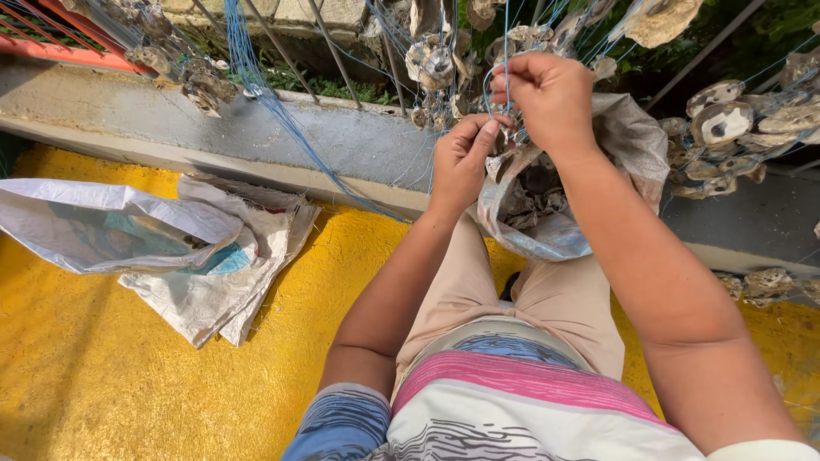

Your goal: Threading oyster shells onto a blue plastic line for aquaculture spat collection.

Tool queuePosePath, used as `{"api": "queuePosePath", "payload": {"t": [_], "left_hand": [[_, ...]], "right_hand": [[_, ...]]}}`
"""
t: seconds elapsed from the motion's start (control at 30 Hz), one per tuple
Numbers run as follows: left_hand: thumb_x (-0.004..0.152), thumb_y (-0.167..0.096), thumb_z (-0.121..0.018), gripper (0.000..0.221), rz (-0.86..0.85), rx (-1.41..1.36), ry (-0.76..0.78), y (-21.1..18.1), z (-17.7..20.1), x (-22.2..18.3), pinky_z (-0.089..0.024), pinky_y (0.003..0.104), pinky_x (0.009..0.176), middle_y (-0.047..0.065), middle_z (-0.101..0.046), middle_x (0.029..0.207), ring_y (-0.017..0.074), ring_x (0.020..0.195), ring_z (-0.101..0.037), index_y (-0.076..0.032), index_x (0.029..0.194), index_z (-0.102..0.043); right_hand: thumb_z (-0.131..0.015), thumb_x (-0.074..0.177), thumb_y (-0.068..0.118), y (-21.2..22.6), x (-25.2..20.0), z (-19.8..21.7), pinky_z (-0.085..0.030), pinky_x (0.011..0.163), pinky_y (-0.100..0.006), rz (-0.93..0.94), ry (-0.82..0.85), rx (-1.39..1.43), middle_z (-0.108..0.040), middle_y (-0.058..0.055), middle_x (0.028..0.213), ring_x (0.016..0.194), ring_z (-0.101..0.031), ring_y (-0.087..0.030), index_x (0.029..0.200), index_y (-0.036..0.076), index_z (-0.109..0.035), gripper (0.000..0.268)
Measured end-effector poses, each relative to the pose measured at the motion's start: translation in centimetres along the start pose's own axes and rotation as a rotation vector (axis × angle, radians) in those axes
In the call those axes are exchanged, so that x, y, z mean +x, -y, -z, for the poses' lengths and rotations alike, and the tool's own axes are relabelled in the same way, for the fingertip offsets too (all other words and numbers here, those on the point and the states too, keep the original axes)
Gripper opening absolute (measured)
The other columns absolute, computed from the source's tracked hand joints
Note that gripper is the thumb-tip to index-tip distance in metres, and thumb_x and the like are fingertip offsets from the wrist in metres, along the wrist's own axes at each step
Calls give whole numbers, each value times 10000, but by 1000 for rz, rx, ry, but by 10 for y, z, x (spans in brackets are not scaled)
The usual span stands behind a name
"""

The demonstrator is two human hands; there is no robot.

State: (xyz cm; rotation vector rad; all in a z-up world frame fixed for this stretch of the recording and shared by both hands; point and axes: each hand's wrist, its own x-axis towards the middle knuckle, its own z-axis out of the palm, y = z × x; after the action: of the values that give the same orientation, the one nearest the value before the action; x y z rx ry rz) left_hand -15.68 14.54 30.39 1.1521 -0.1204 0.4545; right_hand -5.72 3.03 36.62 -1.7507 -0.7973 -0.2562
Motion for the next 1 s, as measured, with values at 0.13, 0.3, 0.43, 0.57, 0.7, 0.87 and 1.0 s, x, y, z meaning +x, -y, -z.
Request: {"api": "queuePosePath", "payload": {"t": [0.13, 0.3, 0.43, 0.57, 0.7, 0.87, 1.0], "left_hand": [[1090, -138, -604, 199, -142, 237, -94, 3, 0, -1, -512, 266, 779, 46, -671, 994, 93, 851, -602, 13, 1085, -733], [1048, -132, -637, 156, -289, 629, -231, -27, -10, -1, -528, 296, 775, 67, -710, 954, 152, 837, -656, -21, 1077, -742], [1045, -135, -630, 117, -391, 699, -220, -41, -16, 0, -553, 321, 813, 78, -709, 1043, 213, 903, -691, -44, 1054, -702], [1046, -144, -630, 106, -441, 765, -161, -43, -14, 4, -554, 334, 833, 85, -715, 1085, 235, 937, -688, -56, 1056, -688], [1051, -143, -631, 118, -374, 750, -124, -42, -6, 6, -552, 305, 804, 77, -708, 1047, 202, 910, -690, -57, 1072, -710], [1058, -189, -624, 201, -162, 538, -75, -24, 19, 19, -547, 260, 770, 34, -714, 1009, 97, 837, -648, -27, 1093, -737], [1076, -196, -620, 212, -82, 336, -22, -12, 35, 30, -539, 258, 774, 7, -709, 969, 82, 836, -627, -18, 1101, -733]], "right_hand": [[-645, 1027, 41, -5, 2, 4, -619, 774, -342, -373, 134, 527, -755, -74, 940, 848, -751, -180, 1070, 10, -698, 75], [-589, 1051, 71, -20, -7, 12, -616, 897, -392, -573, 193, 1000, -706, -60, 945, 919, -718, -198, 1083, 46, -652, 75], [-599, 1056, 121, -22, -14, 9, -591, 902, -405, -589, 195, 1219, -666, -54, 917, 934, -705, -215, 1084, 43, -648, 96], [-648, 1015, 19, -13, -18, 11, -582, 868, -359, -501, 187, 913, -672, -18, 981, 969, -715, -178, 1165, 46, -671, 154], [-679, 995, -17, -28, -23, 20, -568, 809, -329, -443, 200, 675, -680, -18, 988, 925, -685, -149, 1215, 41, -721, 231], [-675, 944, -53, -41, -55, 41, -541, 752, -384, -150, 204, -308, -688, -114, 978, 853, -671, -249, 1105, 68, -795, 234], [-635, 955, -63, -74, -114, 59, -551, 758, -391, -157, 135, -493, -685, -130, 1019, 852, -690, -263, 1082, 79, -802, 253]]}}
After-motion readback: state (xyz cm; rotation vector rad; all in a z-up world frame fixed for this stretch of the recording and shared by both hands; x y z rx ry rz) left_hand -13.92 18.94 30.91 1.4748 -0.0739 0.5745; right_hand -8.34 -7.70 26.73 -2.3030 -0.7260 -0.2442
